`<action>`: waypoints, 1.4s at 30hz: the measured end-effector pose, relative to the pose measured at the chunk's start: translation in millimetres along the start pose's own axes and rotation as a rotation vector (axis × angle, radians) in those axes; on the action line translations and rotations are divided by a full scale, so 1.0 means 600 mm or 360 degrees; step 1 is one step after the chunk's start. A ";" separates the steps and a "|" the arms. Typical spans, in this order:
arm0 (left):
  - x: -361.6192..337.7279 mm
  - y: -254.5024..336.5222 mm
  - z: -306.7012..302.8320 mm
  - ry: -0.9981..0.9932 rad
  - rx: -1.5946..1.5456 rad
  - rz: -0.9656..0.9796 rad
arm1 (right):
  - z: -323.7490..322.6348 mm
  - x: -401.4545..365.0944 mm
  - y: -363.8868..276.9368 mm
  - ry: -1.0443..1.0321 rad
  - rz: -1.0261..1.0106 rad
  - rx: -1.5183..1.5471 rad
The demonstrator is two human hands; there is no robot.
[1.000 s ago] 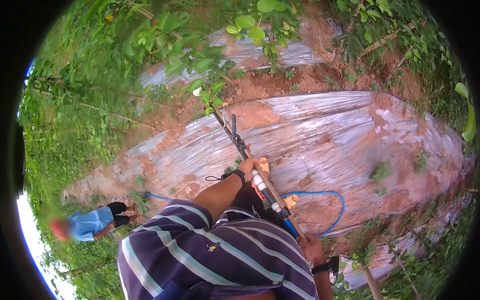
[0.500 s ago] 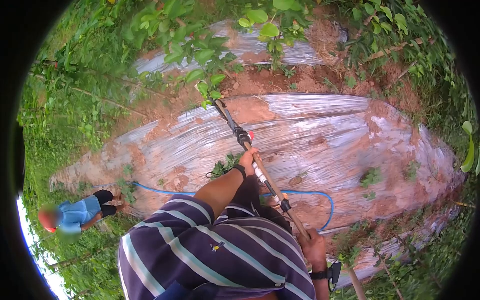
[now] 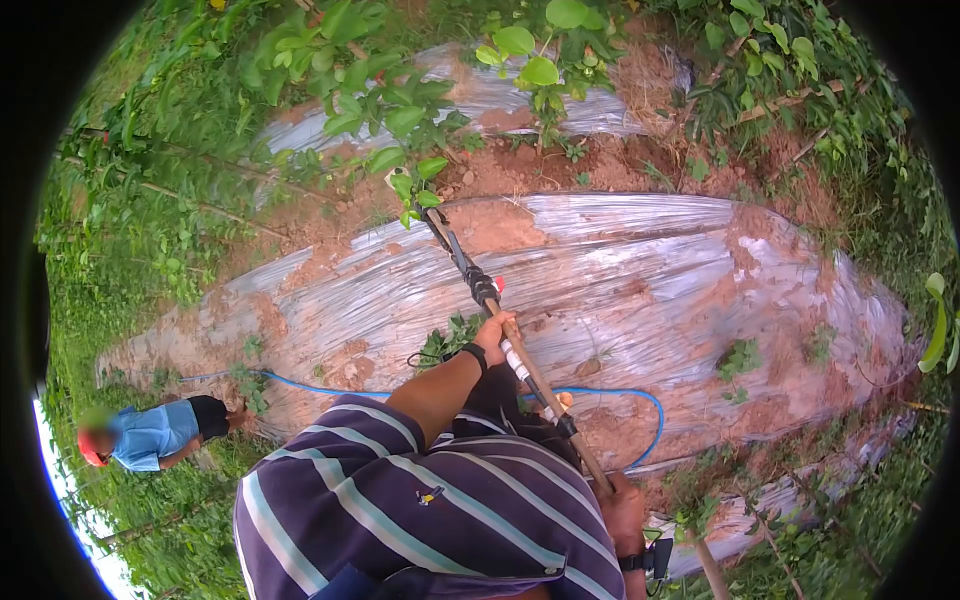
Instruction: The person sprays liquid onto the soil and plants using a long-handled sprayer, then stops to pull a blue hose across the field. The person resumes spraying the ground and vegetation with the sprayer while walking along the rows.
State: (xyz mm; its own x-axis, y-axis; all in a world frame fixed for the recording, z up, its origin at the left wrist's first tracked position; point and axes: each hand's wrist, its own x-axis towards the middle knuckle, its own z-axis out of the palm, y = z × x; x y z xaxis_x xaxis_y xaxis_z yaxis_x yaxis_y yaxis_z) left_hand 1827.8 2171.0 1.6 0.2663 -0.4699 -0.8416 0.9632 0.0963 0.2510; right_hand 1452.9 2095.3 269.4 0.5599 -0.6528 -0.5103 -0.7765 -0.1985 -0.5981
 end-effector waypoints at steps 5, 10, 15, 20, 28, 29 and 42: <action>-0.008 0.008 0.004 0.0000 -0.0069 -0.0015 | 0.004 0.005 0.004 -0.0019 0.0098 -0.0008; -0.026 0.015 0.018 0.0012 0.0078 0.0085 | 0.007 0.009 0.005 -0.0020 0.0010 -0.0106; -0.027 0.019 0.017 0.0009 0.0054 0.0058 | 0.006 0.008 -0.006 -0.0019 0.0063 -0.0088; -0.024 0.019 0.014 -0.0037 0.0035 0.0067 | 0.009 0.009 0.004 0.0009 0.0023 -0.0062; -0.015 0.024 0.014 0.0010 -0.0076 -0.0002 | 0.002 0.010 -0.007 -0.0016 0.0053 -0.0070; -0.013 0.025 0.014 0.0009 -0.0074 -0.0003 | 0.000 0.010 -0.011 -0.0015 0.0054 -0.0068; 0.034 0.023 -0.034 -0.0182 -0.0184 -0.0009 | 0.017 0.005 0.019 -0.0016 -0.0012 0.0045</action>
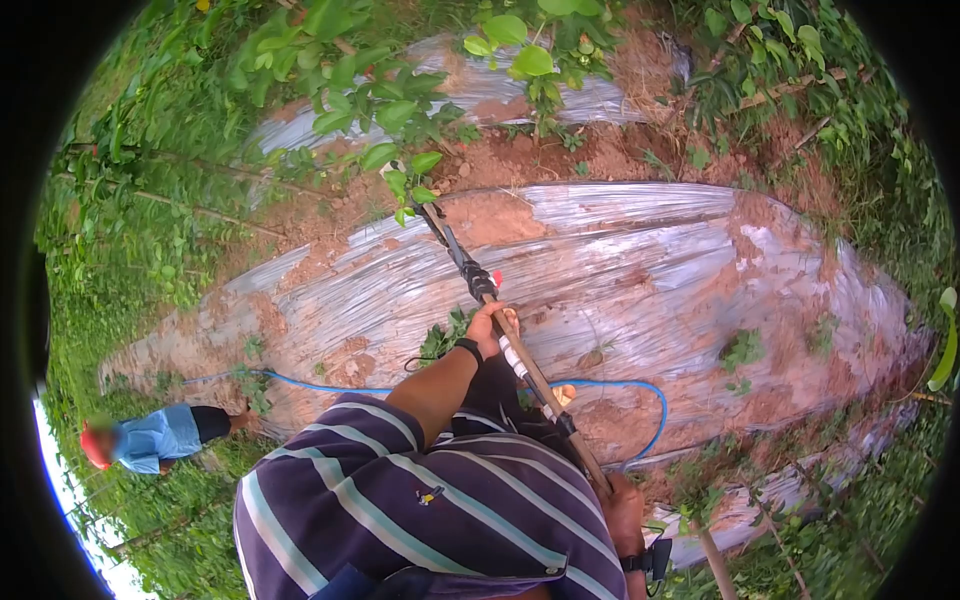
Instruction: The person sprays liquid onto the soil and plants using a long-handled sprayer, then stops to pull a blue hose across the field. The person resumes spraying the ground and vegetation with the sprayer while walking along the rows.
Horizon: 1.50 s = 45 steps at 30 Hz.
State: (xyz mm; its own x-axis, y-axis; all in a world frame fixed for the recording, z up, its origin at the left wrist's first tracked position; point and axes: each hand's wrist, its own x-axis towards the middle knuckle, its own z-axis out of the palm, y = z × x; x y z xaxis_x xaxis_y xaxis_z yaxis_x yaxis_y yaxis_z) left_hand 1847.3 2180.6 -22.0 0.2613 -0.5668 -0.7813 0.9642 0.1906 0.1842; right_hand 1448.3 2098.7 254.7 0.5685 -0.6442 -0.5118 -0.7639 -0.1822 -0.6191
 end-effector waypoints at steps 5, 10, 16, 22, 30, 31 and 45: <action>0.005 -0.002 -0.012 -0.0061 -0.0025 -0.0015 | -0.005 -0.002 -0.006 -0.0075 0.0060 0.0017; 0.015 -0.002 -0.021 0.0035 0.0030 -0.0095 | 0.004 0.001 0.016 -0.0109 -0.0044 0.0220; 0.056 -0.023 -0.046 0.0292 0.0508 0.0044 | 0.059 0.007 0.140 -0.0445 0.0261 0.0516; 0.131 -0.025 -0.119 0.0882 0.1892 0.0579 | 0.040 -0.012 0.087 -0.0503 0.0113 0.0984; 0.021 -0.031 -0.009 0.1355 0.2081 0.0842 | 0.096 0.005 0.195 -0.0225 -0.1155 0.0298; 0.043 -0.027 -0.038 0.1339 0.2115 0.0796 | 0.097 -0.001 0.202 -0.0421 -0.0588 0.0614; 0.023 -0.033 0.001 0.0433 0.0287 0.0072 | -0.018 -0.001 0.050 -0.0169 0.0166 0.0295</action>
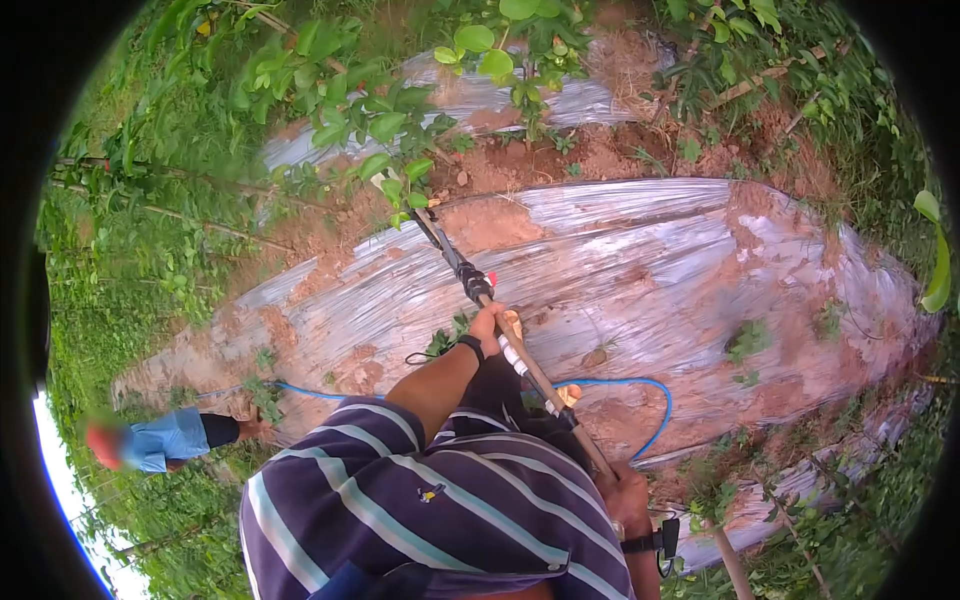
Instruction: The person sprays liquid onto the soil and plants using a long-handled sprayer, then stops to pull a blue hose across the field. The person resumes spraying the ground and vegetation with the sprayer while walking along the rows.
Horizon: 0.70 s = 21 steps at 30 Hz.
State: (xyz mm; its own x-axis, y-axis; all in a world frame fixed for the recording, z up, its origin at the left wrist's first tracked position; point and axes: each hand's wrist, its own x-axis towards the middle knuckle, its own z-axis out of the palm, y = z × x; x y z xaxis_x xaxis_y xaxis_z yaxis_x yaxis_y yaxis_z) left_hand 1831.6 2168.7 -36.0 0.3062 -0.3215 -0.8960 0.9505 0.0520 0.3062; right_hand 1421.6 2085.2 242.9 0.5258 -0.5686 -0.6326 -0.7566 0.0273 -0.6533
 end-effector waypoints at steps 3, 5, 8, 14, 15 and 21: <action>0.035 -0.007 -0.001 -0.0116 -0.0023 0.0060 | -0.004 0.004 -0.013 0.0009 -0.0046 -0.0075; 0.014 0.002 0.017 -0.0066 -0.0010 0.0081 | -0.002 0.003 -0.033 0.0082 -0.0043 -0.0171; -0.015 0.008 0.034 -0.0018 -0.0004 0.0095 | 0.007 0.008 -0.014 0.0163 -0.0159 -0.0255; -0.033 0.006 0.028 -0.0022 0.0047 0.0135 | 0.014 0.000 -0.022 0.0117 -0.0088 -0.0366; -0.032 0.006 0.025 -0.0056 0.0050 0.0125 | 0.016 0.000 -0.019 0.0115 -0.0089 -0.0367; -0.037 0.008 0.026 -0.0091 0.0051 0.0085 | 0.019 -0.002 -0.007 0.0113 -0.0121 -0.0269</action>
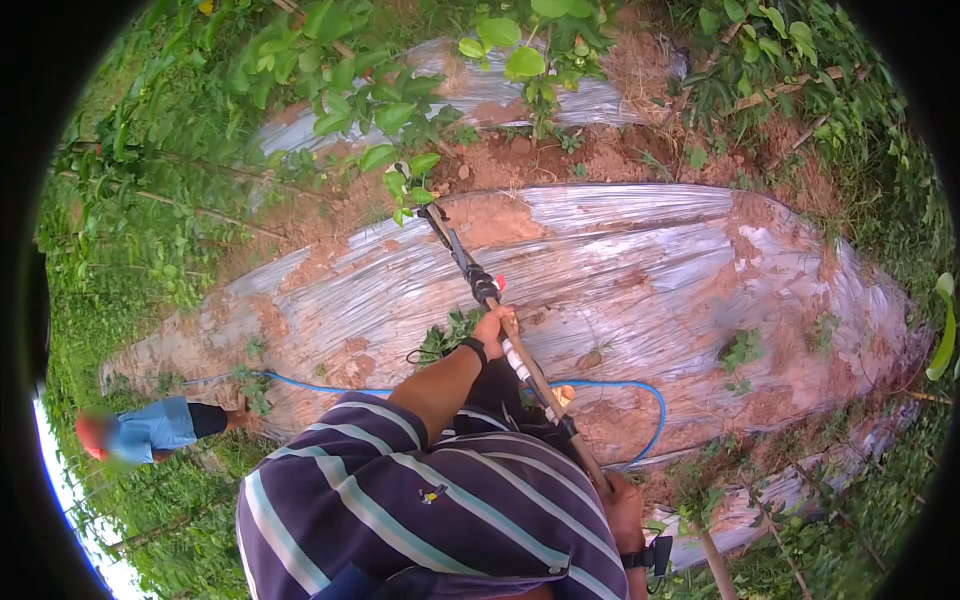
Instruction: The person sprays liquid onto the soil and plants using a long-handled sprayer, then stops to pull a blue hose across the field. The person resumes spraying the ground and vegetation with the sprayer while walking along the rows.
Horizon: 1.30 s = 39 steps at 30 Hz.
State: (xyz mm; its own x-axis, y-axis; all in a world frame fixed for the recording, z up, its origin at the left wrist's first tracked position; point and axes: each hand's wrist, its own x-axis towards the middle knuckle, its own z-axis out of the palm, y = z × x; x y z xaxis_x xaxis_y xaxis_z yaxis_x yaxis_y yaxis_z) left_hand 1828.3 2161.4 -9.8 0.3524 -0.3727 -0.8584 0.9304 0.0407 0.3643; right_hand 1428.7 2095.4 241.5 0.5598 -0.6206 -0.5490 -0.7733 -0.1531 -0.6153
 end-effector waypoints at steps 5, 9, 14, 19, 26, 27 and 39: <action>-0.010 0.008 0.003 -0.0104 -0.0120 0.0007 | -0.010 0.001 -0.040 0.0037 0.0100 -0.0034; -0.006 0.014 0.001 -0.0153 -0.0182 -0.0024 | -0.013 0.004 -0.044 0.0054 0.0035 -0.0079; -0.019 0.030 0.004 -0.0200 -0.0224 0.0023 | -0.020 0.001 -0.060 0.0039 0.0025 -0.0147; -0.024 0.036 0.003 -0.0168 -0.0259 0.0034 | -0.018 -0.003 -0.055 0.0000 -0.0011 -0.0157; -0.022 0.032 0.005 -0.0173 -0.0363 0.0091 | -0.019 -0.002 -0.058 0.0038 -0.0068 -0.0121; -0.025 0.033 0.007 -0.0162 -0.0345 0.0089 | -0.016 -0.002 -0.047 0.0042 -0.0071 -0.0119; 0.020 0.017 -0.016 -0.0168 -0.0223 0.0070 | 0.006 -0.003 0.008 0.0018 -0.0057 -0.0071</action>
State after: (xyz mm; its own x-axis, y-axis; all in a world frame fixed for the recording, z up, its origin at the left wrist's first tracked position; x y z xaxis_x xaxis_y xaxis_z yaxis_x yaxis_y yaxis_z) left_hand 1842.8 2166.3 -19.6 0.3877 -0.4624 -0.7974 0.9217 0.1852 0.3407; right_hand 1424.9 2098.4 237.3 0.5843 -0.6229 -0.5202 -0.7652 -0.2094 -0.6088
